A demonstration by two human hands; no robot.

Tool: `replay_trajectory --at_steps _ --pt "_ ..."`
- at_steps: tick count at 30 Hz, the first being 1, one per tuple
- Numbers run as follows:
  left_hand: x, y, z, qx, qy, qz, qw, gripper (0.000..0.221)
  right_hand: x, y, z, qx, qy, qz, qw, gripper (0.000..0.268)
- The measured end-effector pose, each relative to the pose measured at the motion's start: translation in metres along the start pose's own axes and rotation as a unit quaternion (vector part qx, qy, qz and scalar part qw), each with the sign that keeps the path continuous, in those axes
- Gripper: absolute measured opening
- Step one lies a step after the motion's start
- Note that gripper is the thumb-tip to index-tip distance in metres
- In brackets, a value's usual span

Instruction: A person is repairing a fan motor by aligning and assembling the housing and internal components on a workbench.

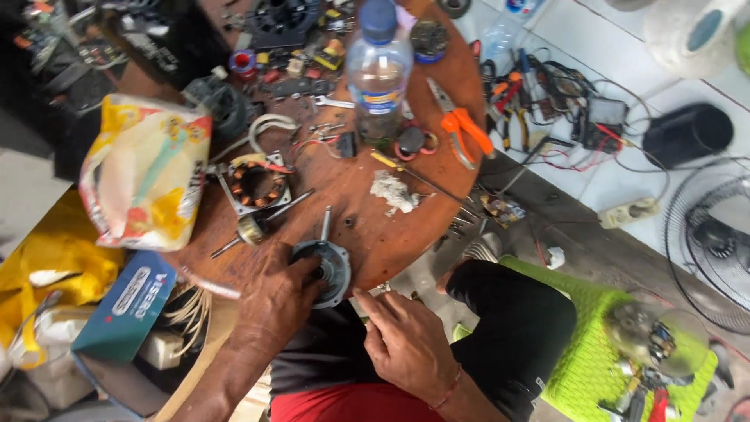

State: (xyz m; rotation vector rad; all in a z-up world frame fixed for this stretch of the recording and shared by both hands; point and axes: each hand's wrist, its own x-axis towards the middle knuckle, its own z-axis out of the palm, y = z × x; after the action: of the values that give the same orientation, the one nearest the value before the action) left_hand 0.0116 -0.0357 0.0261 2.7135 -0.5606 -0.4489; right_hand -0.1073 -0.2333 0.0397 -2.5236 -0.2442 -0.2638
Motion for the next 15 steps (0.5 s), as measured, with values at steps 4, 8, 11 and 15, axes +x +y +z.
replay_trajectory --at_steps 4,8,11,15 --pt "-0.001 0.000 0.001 0.024 -0.019 -0.014 0.999 0.029 -0.045 0.038 -0.007 -0.010 -0.019 0.054 0.998 0.043" --pt "0.001 0.009 -0.013 -0.013 -0.056 -0.036 0.998 0.036 -0.100 0.089 -0.011 0.025 -0.065 0.208 0.976 0.036" --pt "0.004 -0.009 0.010 0.051 0.036 0.041 0.997 0.035 -0.100 0.107 -0.046 0.032 0.020 0.239 0.970 0.032" --pt "0.013 -0.089 0.068 -0.014 -0.046 0.106 0.993 0.047 -0.117 0.126 -0.084 -0.013 0.109 0.293 0.950 0.027"
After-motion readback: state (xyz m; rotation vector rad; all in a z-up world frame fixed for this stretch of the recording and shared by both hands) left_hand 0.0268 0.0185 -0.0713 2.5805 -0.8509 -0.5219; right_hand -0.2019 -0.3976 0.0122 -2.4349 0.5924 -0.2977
